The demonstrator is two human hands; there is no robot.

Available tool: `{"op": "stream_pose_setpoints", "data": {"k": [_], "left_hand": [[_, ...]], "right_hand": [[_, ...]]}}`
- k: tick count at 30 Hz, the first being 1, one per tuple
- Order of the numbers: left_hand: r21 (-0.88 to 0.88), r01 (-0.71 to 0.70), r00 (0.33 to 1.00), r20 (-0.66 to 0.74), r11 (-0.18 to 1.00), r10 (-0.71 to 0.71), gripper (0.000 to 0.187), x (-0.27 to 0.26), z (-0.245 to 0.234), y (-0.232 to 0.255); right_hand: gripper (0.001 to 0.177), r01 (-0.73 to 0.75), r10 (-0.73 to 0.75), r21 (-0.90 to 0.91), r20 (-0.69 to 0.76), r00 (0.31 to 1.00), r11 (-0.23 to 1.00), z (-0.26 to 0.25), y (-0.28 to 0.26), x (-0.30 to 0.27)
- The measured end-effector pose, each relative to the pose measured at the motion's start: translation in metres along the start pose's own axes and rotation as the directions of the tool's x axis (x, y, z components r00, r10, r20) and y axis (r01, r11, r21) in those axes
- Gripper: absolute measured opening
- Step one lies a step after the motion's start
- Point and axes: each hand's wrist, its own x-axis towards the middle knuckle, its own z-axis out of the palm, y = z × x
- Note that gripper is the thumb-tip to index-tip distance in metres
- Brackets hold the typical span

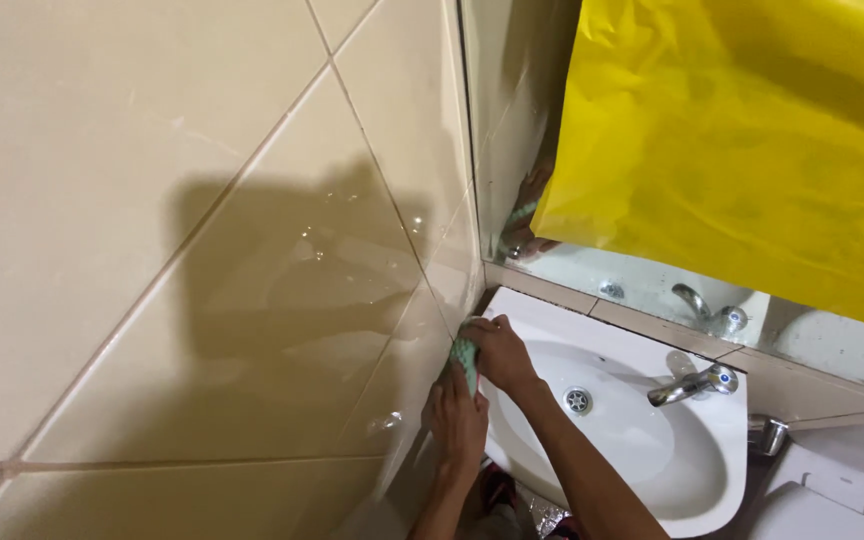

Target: Cleaning a bathroom sink and faucet using a sponge and water, then wiping the mirror.

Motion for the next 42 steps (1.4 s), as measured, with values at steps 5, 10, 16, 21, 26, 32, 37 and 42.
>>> {"op": "stream_pose_setpoints", "data": {"k": [5,10,16,21,26,32,37,42], "left_hand": [[-0.091,0.162,0.976,0.163,0.982,-0.146,0.071,-0.021,-0.014,-0.004],[-0.167,0.335,0.901,0.345,0.927,-0.263,0.069,-0.033,-0.044,-0.001],[0.011,0.354,0.829,0.46,0.935,-0.319,0.052,-0.042,-0.061,0.012],[-0.044,0.097,0.949,0.305,0.994,-0.079,0.061,-0.012,-0.047,0.021],[0.007,-0.205,0.977,0.069,0.979,0.204,0.055,0.04,-0.025,0.044],[-0.022,-0.346,0.932,0.107,0.938,0.347,0.048,0.083,0.07,0.053],[-0.124,-0.46,0.877,0.088,0.879,0.472,0.048,0.079,0.131,0.094],[-0.267,-0.544,0.782,0.184,0.796,0.596,0.058,0.06,0.108,0.152]], "right_hand": [[0.034,0.055,-0.062,0.049,0.132,0.989,0.997,-0.01,-0.019,-0.011],[0.027,-0.032,-0.006,0.098,0.367,0.93,0.995,-0.032,-0.039,-0.025],[0.025,0.22,-0.307,0.335,0.233,0.923,0.916,-0.014,0.002,-0.048],[0.033,0.042,-0.049,0.155,0.041,0.998,0.987,-0.061,0.008,-0.058],[0.044,-0.136,0.124,-0.037,-0.229,0.966,0.99,-0.088,0.014,-0.063],[0.044,-0.36,0.309,-0.12,-0.313,0.898,0.925,-0.099,0.055,-0.092],[0.04,-0.456,0.342,-0.163,-0.457,0.821,0.875,-0.113,0.095,-0.125],[0.025,-0.514,0.371,-0.233,-0.461,0.806,0.826,-0.13,0.103,-0.151]]}}
